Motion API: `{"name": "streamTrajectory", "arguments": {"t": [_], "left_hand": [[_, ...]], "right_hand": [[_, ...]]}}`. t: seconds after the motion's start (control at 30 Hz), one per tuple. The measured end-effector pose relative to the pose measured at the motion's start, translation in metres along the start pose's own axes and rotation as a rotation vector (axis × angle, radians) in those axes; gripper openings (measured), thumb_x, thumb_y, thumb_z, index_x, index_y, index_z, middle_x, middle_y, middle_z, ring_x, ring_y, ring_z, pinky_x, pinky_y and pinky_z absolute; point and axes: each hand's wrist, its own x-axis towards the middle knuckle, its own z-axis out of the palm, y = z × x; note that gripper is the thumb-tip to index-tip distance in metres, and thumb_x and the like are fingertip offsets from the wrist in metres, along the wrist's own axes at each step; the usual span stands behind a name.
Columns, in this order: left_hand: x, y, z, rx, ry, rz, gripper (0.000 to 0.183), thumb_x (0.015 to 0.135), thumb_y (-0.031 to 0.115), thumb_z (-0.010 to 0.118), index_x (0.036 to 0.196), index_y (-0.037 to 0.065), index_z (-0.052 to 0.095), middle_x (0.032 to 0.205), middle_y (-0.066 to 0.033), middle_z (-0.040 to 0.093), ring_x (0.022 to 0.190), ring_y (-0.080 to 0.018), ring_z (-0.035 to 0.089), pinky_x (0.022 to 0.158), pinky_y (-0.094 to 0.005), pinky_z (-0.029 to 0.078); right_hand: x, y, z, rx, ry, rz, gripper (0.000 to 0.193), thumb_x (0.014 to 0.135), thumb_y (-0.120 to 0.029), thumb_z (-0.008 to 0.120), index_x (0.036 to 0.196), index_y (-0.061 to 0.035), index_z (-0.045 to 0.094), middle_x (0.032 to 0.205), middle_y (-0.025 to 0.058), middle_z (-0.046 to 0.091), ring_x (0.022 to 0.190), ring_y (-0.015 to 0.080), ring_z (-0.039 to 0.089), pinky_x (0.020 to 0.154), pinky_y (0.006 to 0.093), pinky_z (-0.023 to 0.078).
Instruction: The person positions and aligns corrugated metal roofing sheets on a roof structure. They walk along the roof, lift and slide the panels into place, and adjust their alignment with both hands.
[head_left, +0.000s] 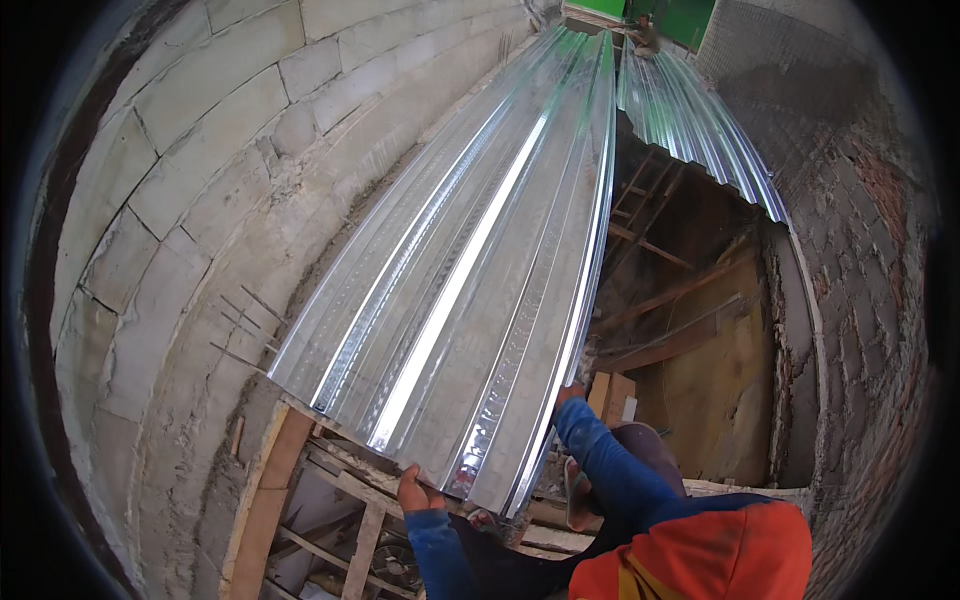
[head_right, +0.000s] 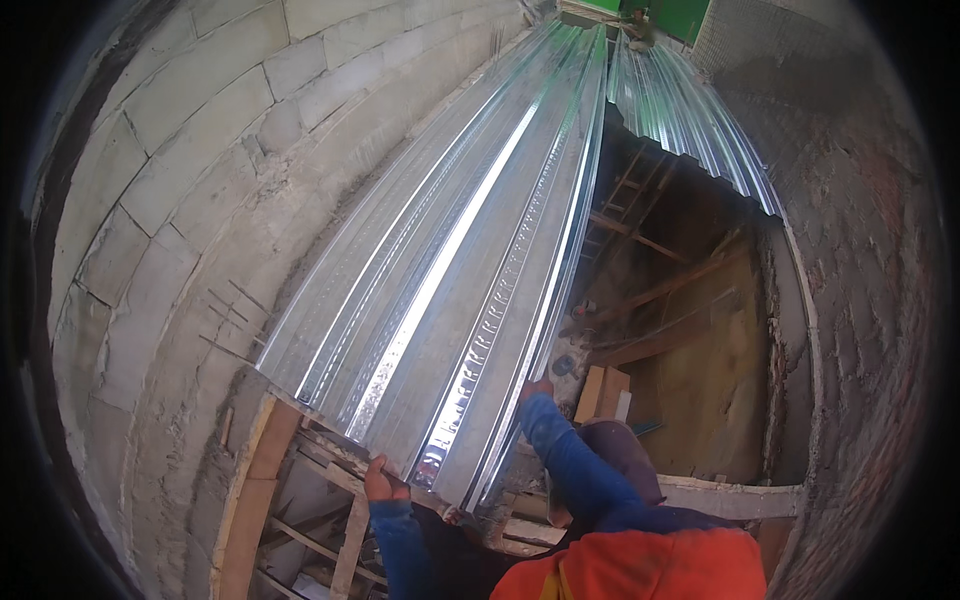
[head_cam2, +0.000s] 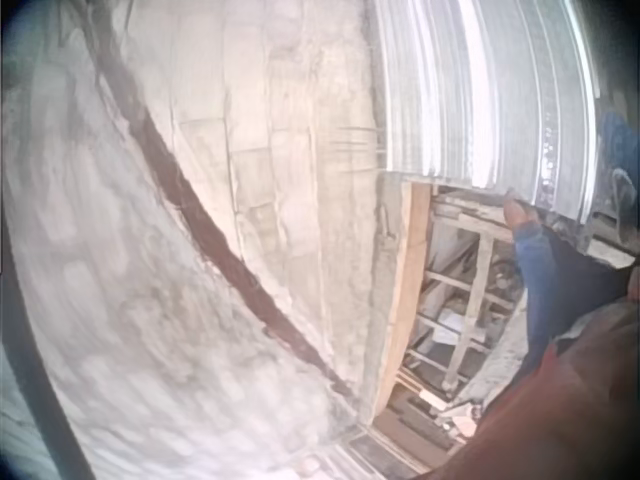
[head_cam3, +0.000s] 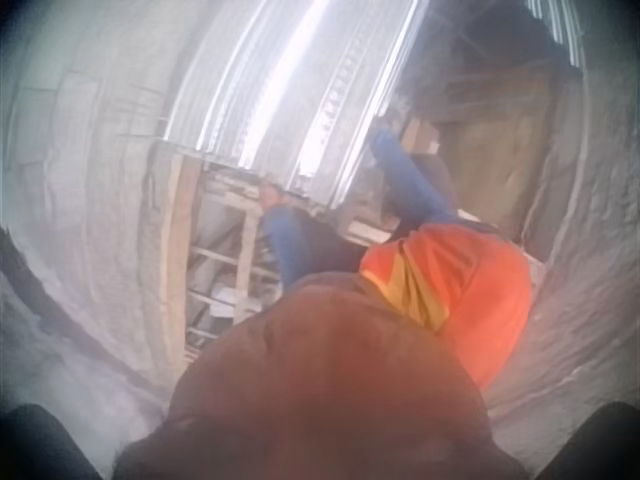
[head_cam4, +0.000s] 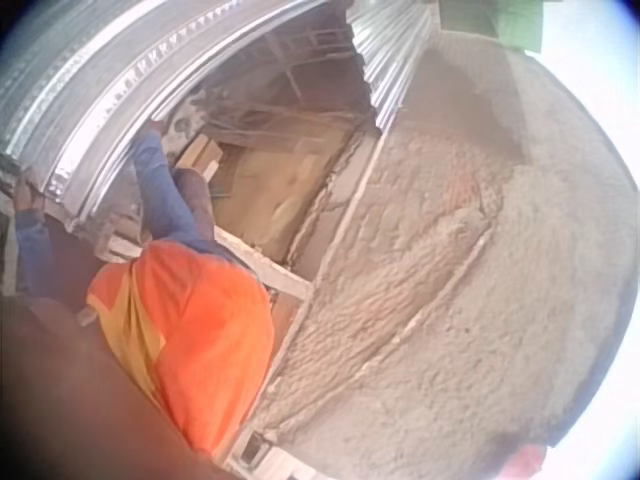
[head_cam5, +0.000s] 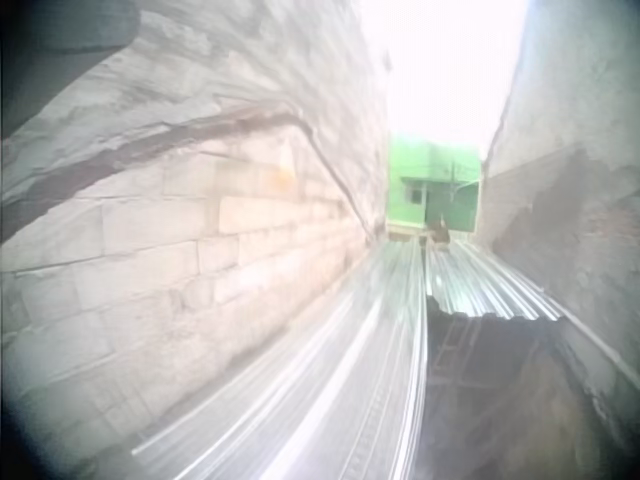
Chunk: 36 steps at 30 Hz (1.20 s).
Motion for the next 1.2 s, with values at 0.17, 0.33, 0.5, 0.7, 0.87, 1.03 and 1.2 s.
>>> {"name": "streamTrajectory", "arguments": {"t": [0.17, 0.33, 0.5, 0.7, 0.87, 1.03, 1.2], "left_hand": [[0.006, 0.004, -0.005, -0.028, 0.043, 0.057, 0.025, 0.079, 0.014, 0.052, 0.098, -0.001, 0.053, 0.094, -0.0111, 0.057, 0.084, -0.0276, 0.059, 0.076, -0.0414, 0.050], [-0.017, 0.019, 0.030, -0.058, -0.003, 0.040, 0.025, 0.079, 0.015, 0.052, 0.098, -0.002, 0.054, 0.097, -0.0117, 0.057, 0.088, -0.0272, 0.059, 0.078, -0.0406, 0.049], [-0.018, 0.036, 0.025, -0.083, 0.043, 0.123, 0.025, 0.079, 0.016, 0.052, 0.097, -0.001, 0.054, 0.097, -0.0110, 0.057, 0.089, -0.0263, 0.058, 0.080, -0.0397, 0.048], [-0.016, 0.034, 0.034, -0.022, 0.034, 0.097, 0.019, 0.078, 0.014, 0.053, 0.091, 0.000, 0.053, 0.091, -0.0098, 0.056, 0.086, -0.0253, 0.057, 0.079, -0.0389, 0.047], [-0.017, 0.032, 0.025, -0.109, -0.028, 0.044, 0.019, 0.078, 0.011, 0.053, 0.093, 0.000, 0.052, 0.092, -0.0107, 0.055, 0.087, -0.0258, 0.057, 0.080, -0.0402, 0.048], [-0.012, 0.042, 0.024, -0.140, -0.048, 0.090, 0.022, 0.080, 0.011, 0.052, 0.098, -0.001, 0.052, 0.095, -0.0113, 0.055, 0.088, -0.0264, 0.058, 0.080, -0.0407, 0.049], [-0.024, 0.044, 0.039, -0.115, -0.063, 0.081, 0.021, 0.079, 0.011, 0.053, 0.096, -0.001, 0.052, 0.095, -0.0110, 0.055, 0.087, -0.0257, 0.058, 0.079, -0.0400, 0.049]], "right_hand": [[-0.008, -0.014, 0.018, -0.007, -0.060, 0.021, 0.037, 0.079, -0.016, 0.057, 0.110, 0.0042, 0.054, 0.099, 0.0198, 0.061, 0.089, 0.0303, 0.061, 0.073, 0.0393, 0.049], [-0.019, -0.021, 0.013, -0.027, -0.041, 0.002, 0.036, 0.080, -0.016, 0.057, 0.110, 0.0042, 0.054, 0.098, 0.0194, 0.061, 0.089, 0.0298, 0.061, 0.073, 0.0388, 0.049], [-0.031, -0.023, 0.035, -0.069, -0.091, 0.011, 0.036, 0.080, -0.016, 0.056, 0.109, 0.0043, 0.054, 0.098, 0.0191, 0.062, 0.088, 0.0294, 0.061, 0.073, 0.0383, 0.049], [-0.030, -0.036, 0.023, -0.110, -0.070, -0.021, 0.035, 0.081, -0.016, 0.056, 0.108, 0.0044, 0.055, 0.097, 0.0187, 0.062, 0.087, 0.0288, 0.061, 0.073, 0.0377, 0.049], [-0.037, -0.030, 0.015, -0.136, -0.074, -0.021, 0.034, 0.081, -0.016, 0.055, 0.108, 0.0044, 0.055, 0.097, 0.0183, 0.062, 0.087, 0.0284, 0.061, 0.072, 0.0372, 0.050], [-0.040, -0.037, 0.035, -0.158, -0.127, -0.022, 0.033, 0.082, -0.016, 0.055, 0.107, 0.0045, 0.056, 0.096, 0.0180, 0.062, 0.086, 0.0279, 0.061, 0.072, 0.0367, 0.050], [-0.034, -0.042, 0.025, -0.197, -0.100, -0.031, 0.032, 0.082, -0.016, 0.055, 0.107, 0.0046, 0.056, 0.096, 0.0177, 0.063, 0.086, 0.0275, 0.062, 0.072, 0.0363, 0.050]]}}
